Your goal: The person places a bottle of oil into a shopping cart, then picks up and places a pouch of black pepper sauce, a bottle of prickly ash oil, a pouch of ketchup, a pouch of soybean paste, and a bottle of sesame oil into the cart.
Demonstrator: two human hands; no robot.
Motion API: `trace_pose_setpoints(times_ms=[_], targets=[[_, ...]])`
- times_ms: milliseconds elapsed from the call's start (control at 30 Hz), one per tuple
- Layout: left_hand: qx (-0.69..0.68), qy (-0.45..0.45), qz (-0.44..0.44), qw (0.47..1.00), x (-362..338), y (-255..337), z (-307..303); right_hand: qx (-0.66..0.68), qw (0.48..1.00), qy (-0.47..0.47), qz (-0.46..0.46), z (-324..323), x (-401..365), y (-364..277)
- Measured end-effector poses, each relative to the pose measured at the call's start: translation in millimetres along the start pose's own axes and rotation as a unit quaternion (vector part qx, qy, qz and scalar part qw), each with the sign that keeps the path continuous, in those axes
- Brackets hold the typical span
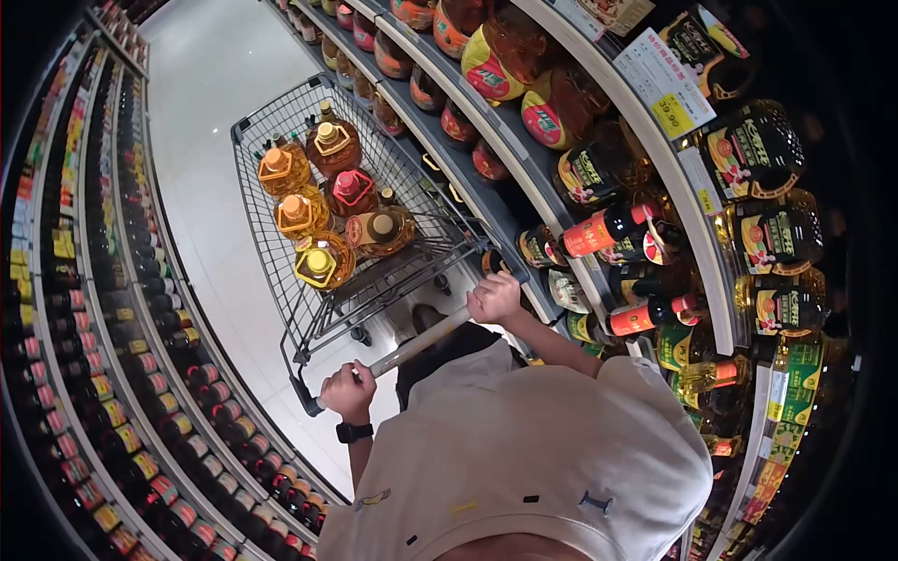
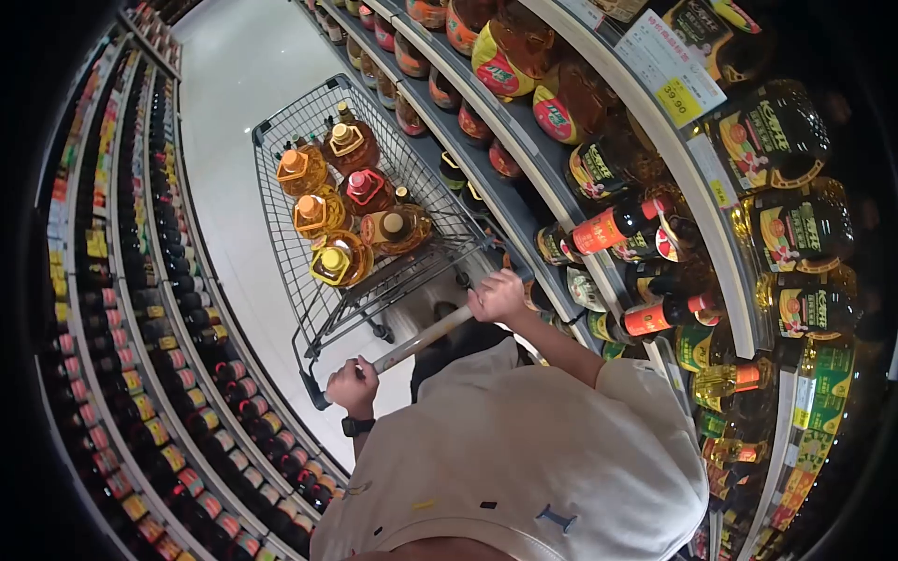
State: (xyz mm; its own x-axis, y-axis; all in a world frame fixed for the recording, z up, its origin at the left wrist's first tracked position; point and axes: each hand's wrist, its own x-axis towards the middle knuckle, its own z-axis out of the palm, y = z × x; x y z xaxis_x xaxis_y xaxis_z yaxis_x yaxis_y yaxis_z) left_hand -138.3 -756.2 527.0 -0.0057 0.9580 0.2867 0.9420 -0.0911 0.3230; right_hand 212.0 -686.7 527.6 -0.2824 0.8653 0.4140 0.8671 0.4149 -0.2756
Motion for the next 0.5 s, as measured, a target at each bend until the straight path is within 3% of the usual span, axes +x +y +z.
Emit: trace_pose_setpoints(times_ms=[200,500], targets=[[0.009,-0.005,0.000,1.000,54.7,-17.1,5.3,-0.001,0.999,0.046,-0.018,22.3,52.7,5.0],[0.007,-0.043,-0.041,0.998,139.5,-51.6,13.6,0.035,0.999,0.013,0.006,59.2,138.4,11.6]])
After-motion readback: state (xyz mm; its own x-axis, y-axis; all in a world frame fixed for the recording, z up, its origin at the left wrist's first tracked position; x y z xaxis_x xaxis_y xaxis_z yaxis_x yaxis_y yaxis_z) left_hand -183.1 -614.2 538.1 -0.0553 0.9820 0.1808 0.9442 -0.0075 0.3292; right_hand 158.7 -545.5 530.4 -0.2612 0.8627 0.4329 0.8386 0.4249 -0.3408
